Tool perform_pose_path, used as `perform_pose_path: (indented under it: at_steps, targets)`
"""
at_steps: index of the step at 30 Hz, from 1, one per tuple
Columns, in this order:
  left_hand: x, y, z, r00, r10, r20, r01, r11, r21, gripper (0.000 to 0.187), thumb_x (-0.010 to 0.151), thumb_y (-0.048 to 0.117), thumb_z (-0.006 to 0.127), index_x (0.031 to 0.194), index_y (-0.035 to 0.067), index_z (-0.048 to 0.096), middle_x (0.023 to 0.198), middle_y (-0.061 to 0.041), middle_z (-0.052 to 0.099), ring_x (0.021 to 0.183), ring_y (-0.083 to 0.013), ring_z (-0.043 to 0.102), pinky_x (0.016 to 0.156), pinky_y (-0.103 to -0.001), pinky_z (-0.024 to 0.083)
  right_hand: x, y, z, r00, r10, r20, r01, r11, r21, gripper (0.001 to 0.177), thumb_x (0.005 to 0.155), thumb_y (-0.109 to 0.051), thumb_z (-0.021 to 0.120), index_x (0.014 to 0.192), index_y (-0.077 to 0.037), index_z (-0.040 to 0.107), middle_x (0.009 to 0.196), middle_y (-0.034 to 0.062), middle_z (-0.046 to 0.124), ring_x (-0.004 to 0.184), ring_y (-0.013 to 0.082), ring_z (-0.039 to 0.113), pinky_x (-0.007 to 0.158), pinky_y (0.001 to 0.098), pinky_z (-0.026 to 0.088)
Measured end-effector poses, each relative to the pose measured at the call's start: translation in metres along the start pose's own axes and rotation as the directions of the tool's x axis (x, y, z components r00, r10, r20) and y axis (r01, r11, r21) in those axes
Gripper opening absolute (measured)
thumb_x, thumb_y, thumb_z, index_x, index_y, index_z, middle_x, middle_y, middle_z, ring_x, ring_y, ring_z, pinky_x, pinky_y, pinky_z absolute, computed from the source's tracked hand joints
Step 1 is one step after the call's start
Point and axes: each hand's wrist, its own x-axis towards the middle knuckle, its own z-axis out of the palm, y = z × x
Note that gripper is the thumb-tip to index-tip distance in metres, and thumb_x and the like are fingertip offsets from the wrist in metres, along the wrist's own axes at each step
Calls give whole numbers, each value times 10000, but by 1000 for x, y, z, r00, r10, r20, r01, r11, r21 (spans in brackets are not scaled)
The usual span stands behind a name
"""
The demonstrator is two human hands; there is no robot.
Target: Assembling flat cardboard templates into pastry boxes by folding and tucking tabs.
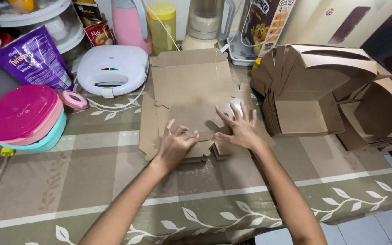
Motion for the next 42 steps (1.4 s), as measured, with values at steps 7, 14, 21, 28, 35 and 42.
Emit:
perform_pose_path:
  at_steps: [7, 14, 21, 28, 35, 42]
  targets:
    - [-3, 1, -12, 999, -22, 47, 21, 999, 31, 179, 987, 274, 612, 1103, 306, 745, 1117, 115, 768, 1232, -122, 609, 1198, -622, 251, -3, 1, -10, 996, 20, 92, -29, 995, 93, 913, 808, -791, 592, 1579, -581, 150, 1717, 89, 62, 1563, 428, -80, 1181, 722, 0]
    - [-46, -41, -27, 996, -86, -35, 88, 995, 48, 231, 993, 181, 587, 1037, 333, 756, 1052, 146, 773, 1234, -102, 598, 1217, -608, 206, -8, -2, -20, 987, 42, 158, -64, 988, 139, 921, 815, -821, 540, 1597, -534, 148, 1718, 116, 46, 1567, 433, -23, 1213, 665, 40]
    - [-59, -47, -25, 988, -58, -140, 63, 998, 31, 298, 972, 85, 599, 1062, 324, 754, 1055, 126, 772, 1195, -116, 608, 1199, -609, 221, -9, 43, -12, 986, 67, 152, -98, 973, 211, 878, 883, -670, 601, 1613, -520, 136, 1696, 160, 94, 1550, 444, 123, 1208, 645, 159]
    - [-58, -39, -35, 985, -82, -151, 80, 997, -17, 300, 956, 49, 611, 1046, 290, 764, 1033, 96, 780, 1163, -134, 631, 1185, -610, 246, -13, 64, -6, 998, 39, 56, -54, 958, 283, 832, 941, -466, 632, 1639, -395, 184, 1631, 248, 237, 1485, 503, 277, 1208, 633, 215]
    - [-63, -39, -52, 976, -212, -57, 194, 955, -222, 324, 948, 97, 624, 1235, 225, 704, 1213, 23, 737, 1263, -187, 588, 1192, -592, 255, -25, 72, 7, 958, -88, -274, 226, 820, 525, 514, 805, -293, 828, 1226, -142, 575, 1465, 183, 526, 1405, 443, 444, 1167, 604, 320]
    - [-63, -46, -51, 972, -208, -107, 110, 810, -575, 1184, 659, 548, 885, 1591, 114, 297, 1613, -129, 376, 1444, -305, 395, 1223, -547, 185, -48, 63, -24, 936, -162, -312, 349, 310, 885, 167, 878, 56, 692, 866, -55, 567, 1014, 192, 805, 968, 171, 731, 890, 325, 551]
